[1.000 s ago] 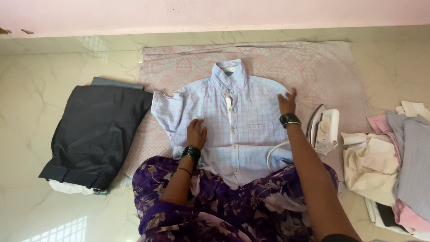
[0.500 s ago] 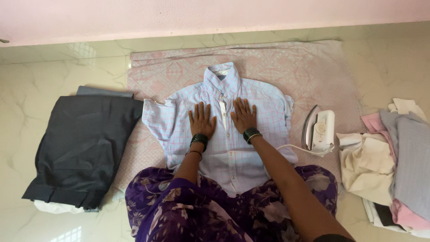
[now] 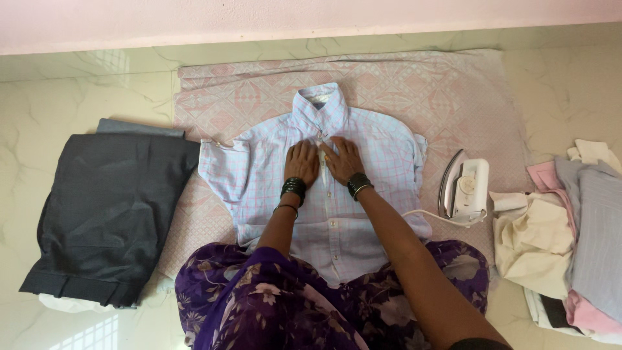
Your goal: The person irons a light blue checkered shirt laid on a patterned mat on the floor. They smooth the fabric with their hands and use a white electric iron to press the shirt, including the collar and sleeves.
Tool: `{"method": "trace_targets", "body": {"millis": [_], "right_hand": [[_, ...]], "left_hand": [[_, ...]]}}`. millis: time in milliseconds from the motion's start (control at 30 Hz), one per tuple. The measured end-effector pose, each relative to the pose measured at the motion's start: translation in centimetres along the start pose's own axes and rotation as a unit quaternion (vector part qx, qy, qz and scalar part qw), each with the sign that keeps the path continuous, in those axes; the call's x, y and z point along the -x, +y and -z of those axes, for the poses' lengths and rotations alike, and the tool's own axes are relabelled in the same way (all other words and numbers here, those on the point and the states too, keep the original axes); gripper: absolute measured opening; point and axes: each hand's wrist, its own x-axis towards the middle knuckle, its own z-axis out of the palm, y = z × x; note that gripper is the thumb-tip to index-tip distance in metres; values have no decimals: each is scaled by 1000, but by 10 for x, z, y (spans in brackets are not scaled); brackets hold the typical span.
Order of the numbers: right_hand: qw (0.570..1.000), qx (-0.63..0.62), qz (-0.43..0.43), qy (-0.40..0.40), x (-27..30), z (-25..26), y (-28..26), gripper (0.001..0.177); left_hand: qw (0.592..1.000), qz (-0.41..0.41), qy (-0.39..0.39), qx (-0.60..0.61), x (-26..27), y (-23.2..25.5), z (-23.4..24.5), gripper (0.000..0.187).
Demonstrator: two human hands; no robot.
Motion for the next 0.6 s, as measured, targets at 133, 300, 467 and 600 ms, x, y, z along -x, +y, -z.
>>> {"method": "trace_targets", "body": {"millis": [133,300,467,600], "right_hand": [[999,0,49,14,-11,2,-5,43],[998,29,-38,31,-20,-23,-16,44],[996,15,-74,48,-26,-40,-11,45],[996,-27,-47,77,-23,-39,-9,48]], "left_hand": [[999,-21,14,28,-6,-3,-1,48],[1000,-19,22,10,-8,-4,0,59],[1000,-2,-16,-23,-10,1,10,65],[999,4,-40,-28,-9,6,15,64]]}}
